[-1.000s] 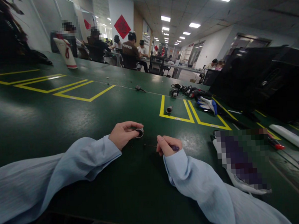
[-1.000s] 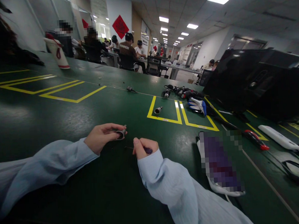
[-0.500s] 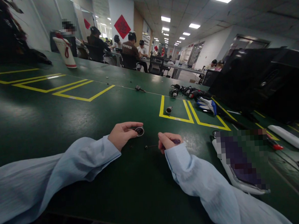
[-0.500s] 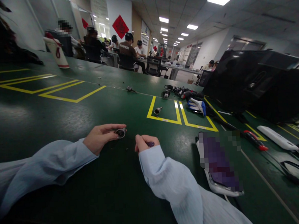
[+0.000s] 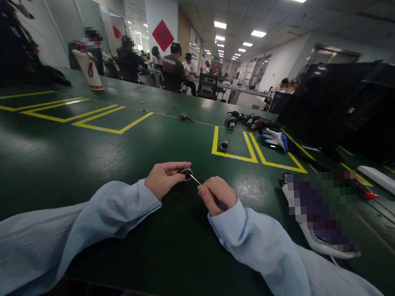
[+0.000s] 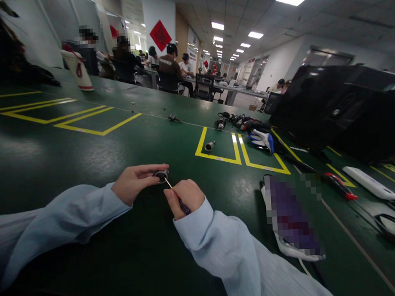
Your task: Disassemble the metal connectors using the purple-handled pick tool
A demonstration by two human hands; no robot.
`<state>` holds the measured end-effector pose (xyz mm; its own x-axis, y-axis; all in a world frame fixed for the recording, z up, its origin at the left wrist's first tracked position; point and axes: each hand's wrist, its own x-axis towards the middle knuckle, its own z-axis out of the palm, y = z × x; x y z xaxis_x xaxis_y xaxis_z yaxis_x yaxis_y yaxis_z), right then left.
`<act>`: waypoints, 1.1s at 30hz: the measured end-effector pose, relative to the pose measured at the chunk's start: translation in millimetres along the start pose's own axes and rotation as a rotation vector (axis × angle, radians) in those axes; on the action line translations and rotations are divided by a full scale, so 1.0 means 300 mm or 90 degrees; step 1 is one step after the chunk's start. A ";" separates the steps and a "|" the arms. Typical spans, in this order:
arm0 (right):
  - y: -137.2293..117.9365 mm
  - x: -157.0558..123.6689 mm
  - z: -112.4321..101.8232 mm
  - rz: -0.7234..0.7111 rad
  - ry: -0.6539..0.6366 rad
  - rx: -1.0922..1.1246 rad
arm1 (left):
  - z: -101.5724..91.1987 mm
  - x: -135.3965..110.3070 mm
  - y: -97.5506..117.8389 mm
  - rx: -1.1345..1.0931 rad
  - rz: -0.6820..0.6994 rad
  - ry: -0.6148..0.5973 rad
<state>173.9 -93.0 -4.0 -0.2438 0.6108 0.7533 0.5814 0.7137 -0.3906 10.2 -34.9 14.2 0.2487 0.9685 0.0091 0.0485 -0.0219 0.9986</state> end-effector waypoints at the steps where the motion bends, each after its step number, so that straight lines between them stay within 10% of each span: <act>1: 0.001 0.001 0.000 -0.009 0.000 -0.009 | 0.001 -0.001 0.002 0.005 0.002 0.003; 33: -0.016 -0.010 0.015 -0.134 -0.060 -0.153 | 0.011 -0.005 -0.010 0.035 0.029 0.019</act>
<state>168.5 -96.6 -6.9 -0.4421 0.4954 0.7478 0.6747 0.7330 -0.0866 12.7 -37.1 11.0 0.2234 0.9730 0.0573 0.0903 -0.0792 0.9928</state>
